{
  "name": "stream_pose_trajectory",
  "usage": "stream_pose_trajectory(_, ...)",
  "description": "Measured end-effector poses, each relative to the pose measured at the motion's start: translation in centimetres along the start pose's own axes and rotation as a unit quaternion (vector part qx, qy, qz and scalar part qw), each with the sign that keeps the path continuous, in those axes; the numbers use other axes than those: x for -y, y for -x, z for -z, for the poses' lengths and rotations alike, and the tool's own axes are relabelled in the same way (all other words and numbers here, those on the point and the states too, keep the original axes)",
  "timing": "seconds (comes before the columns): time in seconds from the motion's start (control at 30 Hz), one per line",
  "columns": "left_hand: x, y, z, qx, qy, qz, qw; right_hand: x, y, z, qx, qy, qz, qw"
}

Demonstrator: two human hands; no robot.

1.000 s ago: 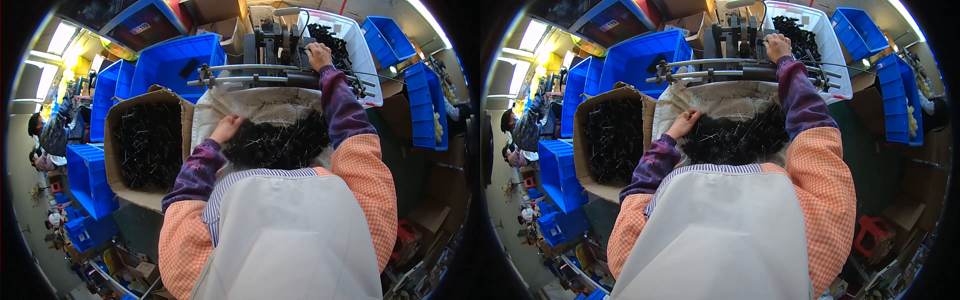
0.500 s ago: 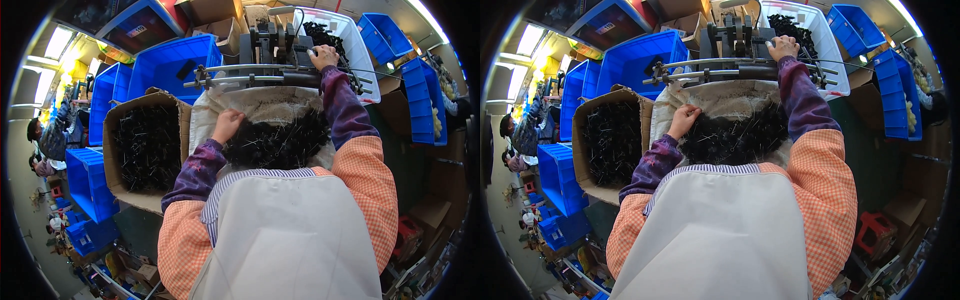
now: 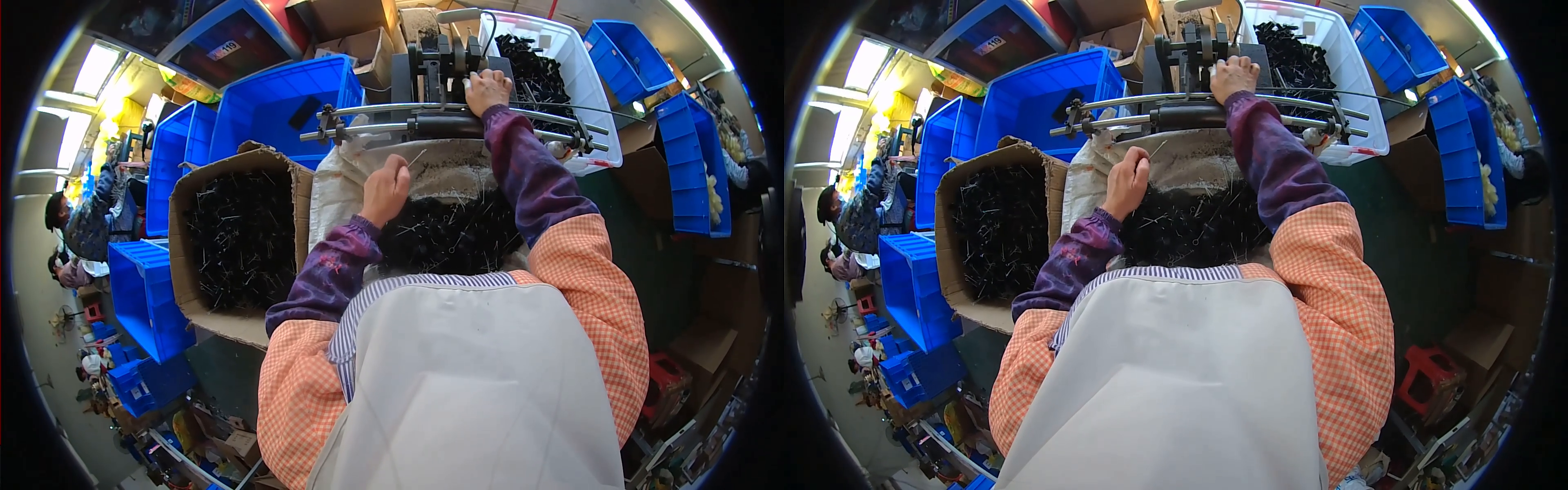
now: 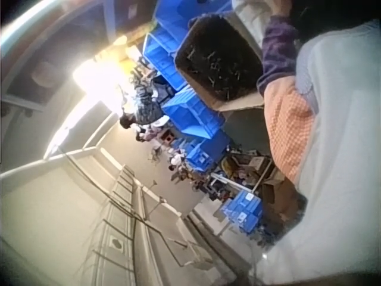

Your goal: The person assembles small metal components by placing metal rods into a manual assembly jig and processing them with a manual press.

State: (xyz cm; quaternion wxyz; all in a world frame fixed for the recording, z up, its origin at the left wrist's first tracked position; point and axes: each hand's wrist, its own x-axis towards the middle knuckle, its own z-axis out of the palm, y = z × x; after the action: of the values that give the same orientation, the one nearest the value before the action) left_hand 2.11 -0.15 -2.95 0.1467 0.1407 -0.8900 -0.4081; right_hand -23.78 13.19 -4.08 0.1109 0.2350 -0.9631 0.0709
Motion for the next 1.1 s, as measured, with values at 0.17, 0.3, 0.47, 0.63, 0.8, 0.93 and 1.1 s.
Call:
stream_pose_trajectory(0.17,-0.4,-0.3,0.4,0.013,0.019,-0.07,0.997,-0.3,0.1,0.3,-0.003,0.016,-0.004,1.0)
stream_pose_trajectory(0.3,0.0,-0.4,1.2,-0.003,0.003,-0.119,0.993,-3.3,0.1,0.3,-0.006,0.032,-0.002,0.999)
stream_pose_trajectory(0.47,-0.4,-0.6,1.7,-0.022,0.0,-0.153,0.988,-7.1,-0.5,0.6,0.016,0.025,-0.018,0.999)
stream_pose_trajectory(0.63,-2.8,-1.3,1.5,0.006,0.073,-0.169,0.983,-9.6,-2.1,0.8,0.072,0.061,0.017,0.995)
stream_pose_trajectory(0.8,-4.3,-1.6,0.9,0.062,0.157,-0.086,0.982,-12.7,-3.2,3.5,0.05,0.114,-0.065,0.99)
stream_pose_trajectory(0.93,-5.7,-2.0,0.8,0.051,0.19,-0.086,0.977,-12.4,-0.7,6.9,0.026,0.07,-0.183,0.98)
stream_pose_trajectory(1.1,-7.9,-3.3,-0.2,0.025,0.143,-0.148,0.978,-4.2,7.1,11.4,0.265,-0.367,0.084,0.888)
